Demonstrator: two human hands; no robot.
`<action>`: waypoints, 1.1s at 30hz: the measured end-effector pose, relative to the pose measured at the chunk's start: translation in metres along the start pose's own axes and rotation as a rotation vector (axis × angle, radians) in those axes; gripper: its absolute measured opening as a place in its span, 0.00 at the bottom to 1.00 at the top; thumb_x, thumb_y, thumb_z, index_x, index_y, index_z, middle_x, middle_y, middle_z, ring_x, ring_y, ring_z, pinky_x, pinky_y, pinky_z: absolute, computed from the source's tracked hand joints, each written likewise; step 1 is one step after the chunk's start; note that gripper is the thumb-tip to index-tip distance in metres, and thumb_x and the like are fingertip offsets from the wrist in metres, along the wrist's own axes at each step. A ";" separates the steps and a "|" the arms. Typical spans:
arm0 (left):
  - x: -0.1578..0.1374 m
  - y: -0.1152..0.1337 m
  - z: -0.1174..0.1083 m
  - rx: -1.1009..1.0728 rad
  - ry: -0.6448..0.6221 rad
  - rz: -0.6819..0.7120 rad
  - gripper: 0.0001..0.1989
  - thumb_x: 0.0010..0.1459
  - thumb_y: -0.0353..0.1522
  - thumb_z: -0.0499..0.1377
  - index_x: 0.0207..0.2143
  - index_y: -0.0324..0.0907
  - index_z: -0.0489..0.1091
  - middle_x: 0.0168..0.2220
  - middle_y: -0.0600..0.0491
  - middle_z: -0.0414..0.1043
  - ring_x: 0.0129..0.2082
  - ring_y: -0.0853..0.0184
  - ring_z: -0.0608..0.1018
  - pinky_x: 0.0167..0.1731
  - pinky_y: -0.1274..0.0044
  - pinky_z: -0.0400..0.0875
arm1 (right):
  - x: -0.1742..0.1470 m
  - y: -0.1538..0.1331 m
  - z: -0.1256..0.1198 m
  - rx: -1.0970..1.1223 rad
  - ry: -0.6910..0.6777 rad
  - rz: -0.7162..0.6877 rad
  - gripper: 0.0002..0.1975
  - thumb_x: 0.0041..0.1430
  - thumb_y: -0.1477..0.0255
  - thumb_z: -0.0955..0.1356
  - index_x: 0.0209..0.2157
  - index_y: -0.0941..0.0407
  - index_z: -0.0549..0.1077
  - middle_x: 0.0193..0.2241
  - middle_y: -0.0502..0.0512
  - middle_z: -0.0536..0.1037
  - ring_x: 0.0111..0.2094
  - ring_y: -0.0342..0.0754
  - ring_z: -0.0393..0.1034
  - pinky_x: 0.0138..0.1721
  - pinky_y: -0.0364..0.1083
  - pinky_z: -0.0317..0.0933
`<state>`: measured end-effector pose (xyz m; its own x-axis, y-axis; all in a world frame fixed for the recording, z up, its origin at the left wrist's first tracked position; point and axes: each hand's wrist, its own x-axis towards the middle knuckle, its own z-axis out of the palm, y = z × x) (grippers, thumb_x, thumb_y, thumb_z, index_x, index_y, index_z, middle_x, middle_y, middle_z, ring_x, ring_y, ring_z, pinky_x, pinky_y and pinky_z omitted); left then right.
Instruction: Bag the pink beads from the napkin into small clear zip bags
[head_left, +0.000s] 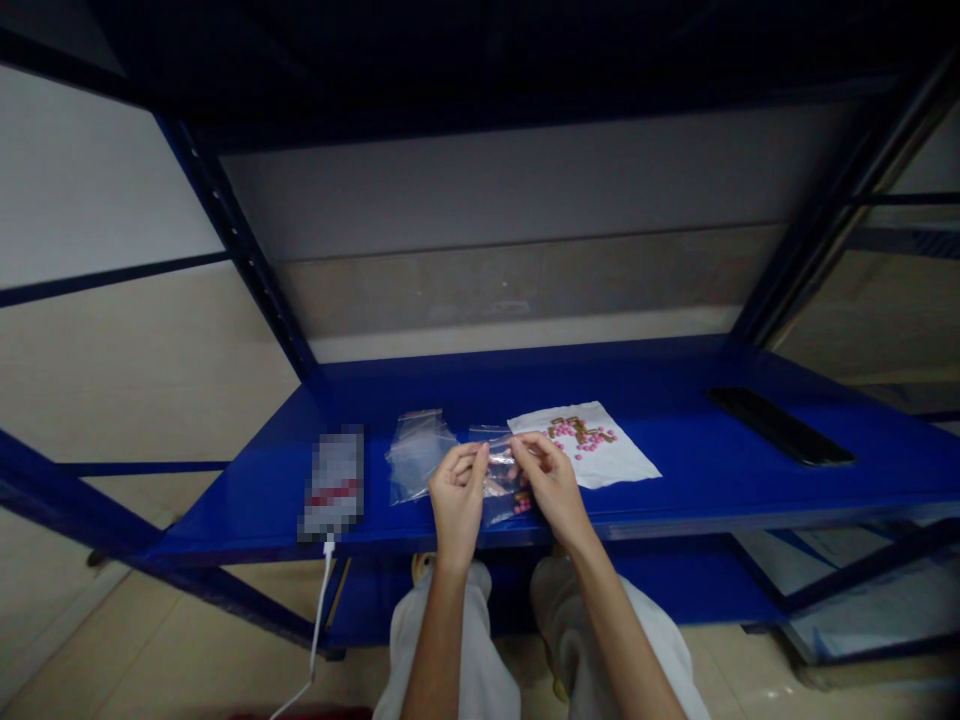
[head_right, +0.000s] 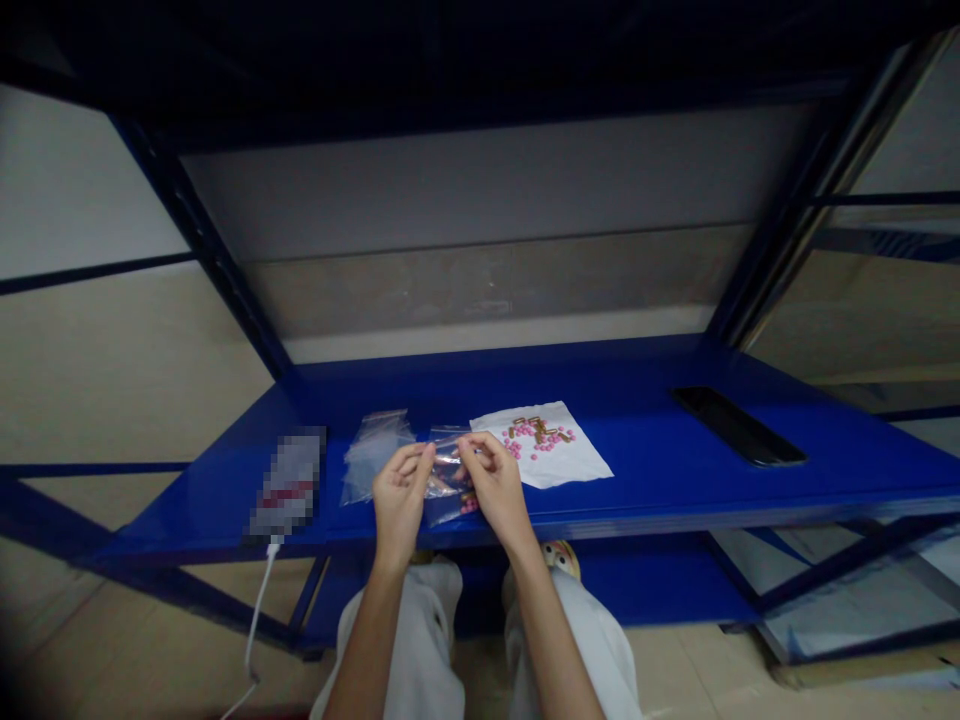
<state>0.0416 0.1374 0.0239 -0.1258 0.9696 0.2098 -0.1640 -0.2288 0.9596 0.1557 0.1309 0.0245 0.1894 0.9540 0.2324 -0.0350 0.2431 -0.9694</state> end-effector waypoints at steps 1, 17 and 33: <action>0.000 0.000 -0.001 -0.012 -0.013 -0.008 0.13 0.49 0.38 0.61 0.32 0.37 0.68 0.26 0.53 0.75 0.20 0.70 0.77 0.18 0.83 0.68 | 0.001 0.001 -0.001 0.013 0.002 0.003 0.13 0.53 0.60 0.66 0.32 0.56 0.70 0.19 0.48 0.71 0.19 0.42 0.65 0.20 0.40 0.57; -0.003 0.002 -0.007 0.017 -0.103 0.052 0.09 0.54 0.36 0.57 0.27 0.39 0.63 0.26 0.52 0.75 0.19 0.70 0.77 0.16 0.84 0.60 | -0.002 0.002 -0.003 0.066 -0.078 0.106 0.14 0.51 0.58 0.67 0.29 0.55 0.69 0.17 0.46 0.70 0.14 0.38 0.59 0.10 0.36 0.55; -0.005 0.000 0.000 0.145 -0.049 0.144 0.10 0.51 0.37 0.59 0.29 0.38 0.67 0.25 0.53 0.75 0.18 0.69 0.76 0.20 0.81 0.69 | 0.000 0.004 -0.005 0.106 -0.077 0.054 0.14 0.50 0.59 0.68 0.28 0.57 0.72 0.18 0.48 0.71 0.17 0.38 0.62 0.17 0.37 0.57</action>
<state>0.0425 0.1327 0.0233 -0.0894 0.9317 0.3521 -0.0046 -0.3539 0.9353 0.1607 0.1313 0.0206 0.1085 0.9759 0.1894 -0.1474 0.2042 -0.9678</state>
